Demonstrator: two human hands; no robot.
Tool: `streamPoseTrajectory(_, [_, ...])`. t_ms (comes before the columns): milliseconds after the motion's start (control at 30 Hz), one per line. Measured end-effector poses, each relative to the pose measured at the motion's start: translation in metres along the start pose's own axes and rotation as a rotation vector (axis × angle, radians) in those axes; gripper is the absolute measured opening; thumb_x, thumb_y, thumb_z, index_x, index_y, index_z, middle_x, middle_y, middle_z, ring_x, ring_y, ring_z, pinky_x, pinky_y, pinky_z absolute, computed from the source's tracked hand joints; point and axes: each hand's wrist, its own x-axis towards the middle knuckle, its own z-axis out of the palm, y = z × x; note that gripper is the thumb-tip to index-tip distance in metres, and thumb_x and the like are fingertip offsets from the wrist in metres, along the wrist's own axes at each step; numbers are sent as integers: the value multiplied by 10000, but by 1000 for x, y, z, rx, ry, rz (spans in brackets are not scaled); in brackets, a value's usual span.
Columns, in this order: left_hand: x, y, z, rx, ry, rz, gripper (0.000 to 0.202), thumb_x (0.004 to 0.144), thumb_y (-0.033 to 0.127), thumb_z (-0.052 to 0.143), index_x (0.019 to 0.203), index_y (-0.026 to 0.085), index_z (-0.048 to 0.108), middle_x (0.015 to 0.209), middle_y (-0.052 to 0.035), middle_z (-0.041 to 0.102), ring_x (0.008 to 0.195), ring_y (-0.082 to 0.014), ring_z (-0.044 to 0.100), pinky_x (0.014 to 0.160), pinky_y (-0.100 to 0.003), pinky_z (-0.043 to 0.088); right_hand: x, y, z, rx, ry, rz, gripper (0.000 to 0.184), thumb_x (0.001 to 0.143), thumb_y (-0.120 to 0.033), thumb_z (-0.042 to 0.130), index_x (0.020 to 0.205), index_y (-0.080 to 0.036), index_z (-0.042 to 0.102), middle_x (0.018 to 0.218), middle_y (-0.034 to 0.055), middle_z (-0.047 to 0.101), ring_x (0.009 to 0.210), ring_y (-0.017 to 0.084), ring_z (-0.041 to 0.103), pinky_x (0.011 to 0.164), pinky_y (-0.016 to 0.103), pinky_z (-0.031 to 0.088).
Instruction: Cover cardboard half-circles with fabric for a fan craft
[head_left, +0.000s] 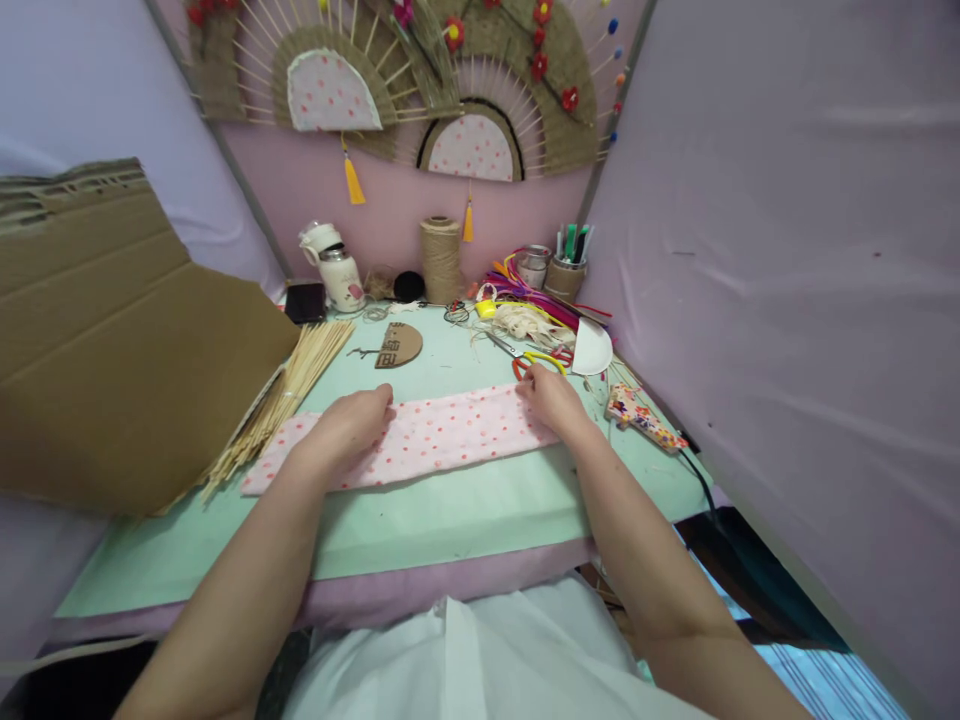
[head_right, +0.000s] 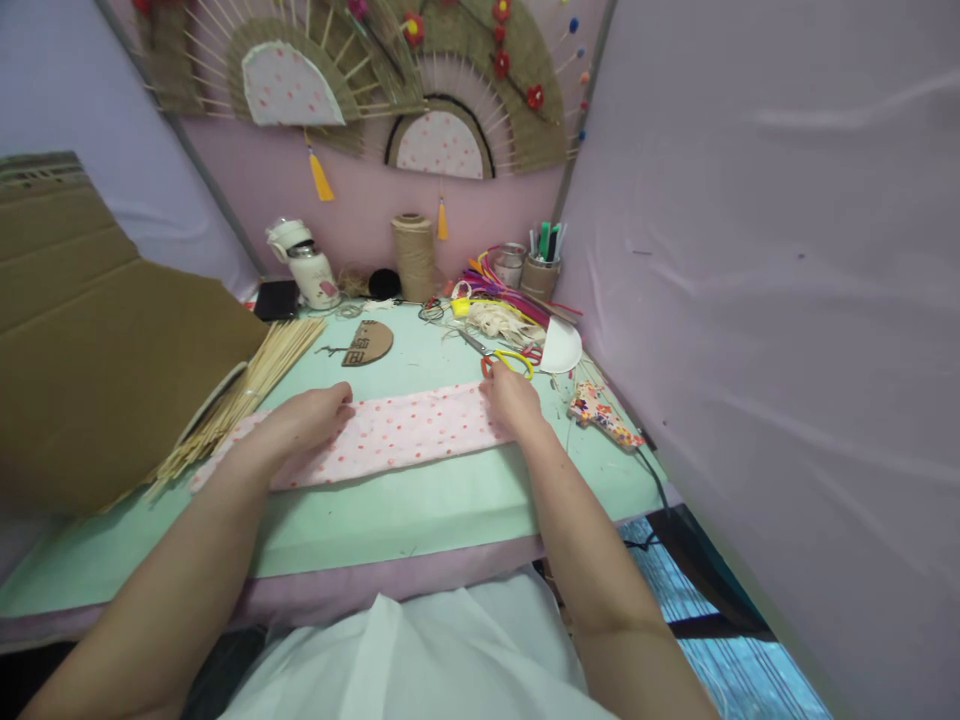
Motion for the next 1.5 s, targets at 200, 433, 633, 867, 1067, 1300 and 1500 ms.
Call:
streamPoseTrajectory(200, [-7, 34, 9, 42, 371, 110, 298, 890, 191, 410, 1111, 129, 600, 1233, -180, 574, 1123, -313, 539, 958, -435, 402, -29, -16, -8, -99, 156, -105, 313, 894, -199, 517, 1189, -108, 572, 1193, 165, 607, 1117, 264, 554, 943, 337, 402])
streamPoseTrajectory(433, [-46, 87, 50, -105, 185, 314, 382, 944, 262, 396, 1247, 94, 556, 1392, -183, 514, 1304, -279, 463, 1076, -408, 364, -107, -46, 6, -30, -185, -620, 644, 909, -456, 528, 1434, -102, 412, 1505, 176, 390, 1412, 286, 320, 1143, 460, 275])
streamPoseTrajectory(633, [-63, 89, 72, -81, 174, 188, 683, 900, 551, 445, 1477, 201, 339, 1589, -110, 220, 1463, -380, 128, 1147, -614, 112, -126, -2, 17, -173, -241, -384, 965, 816, -696, 498, 1514, -77, 251, 1583, 181, 165, 1472, 311, 141, 1172, 493, 203])
streamPoseTrajectory(867, [-78, 52, 67, -45, 224, 20, 791, 861, 611, 447, 1471, 120, 335, 1567, -181, 255, 1449, -402, 168, 1140, -568, 175, -126, 28, 13, -232, -170, -295, 891, 871, -659, 415, 1516, -70, 244, 1570, 203, 191, 1460, 306, 198, 1157, 514, 230])
streamPoseTrajectory(1067, [-109, -17, 50, -53, 433, -149, 541, 906, 450, 412, 1326, 115, 476, 1409, -176, 503, 1295, -324, 461, 1045, -499, 371, -123, 27, 10, -282, -191, -296, 847, 883, -656, 387, 1497, -78, 304, 1547, 193, 279, 1441, 306, 261, 1160, 556, 192])
streamPoseTrajectory(1300, [-123, -65, 53, 73, 294, -199, 438, 809, 152, 377, 1184, 180, 602, 1366, -127, 549, 1233, -318, 519, 943, -508, 447, -122, 30, 15, -301, -146, -320, 807, 880, -650, 391, 1489, -125, 338, 1532, 180, 330, 1416, 319, 313, 1151, 584, 184])
streamPoseTrajectory(1500, [-109, -61, 45, -59, 495, -124, 303, 869, 215, 390, 983, 196, 670, 1141, -113, 677, 1132, -273, 575, 1008, -434, 430, -122, 30, 16, -312, -148, -302, 802, 886, -641, 387, 1490, -116, 334, 1541, 179, 310, 1427, 309, 293, 1154, 570, 186])
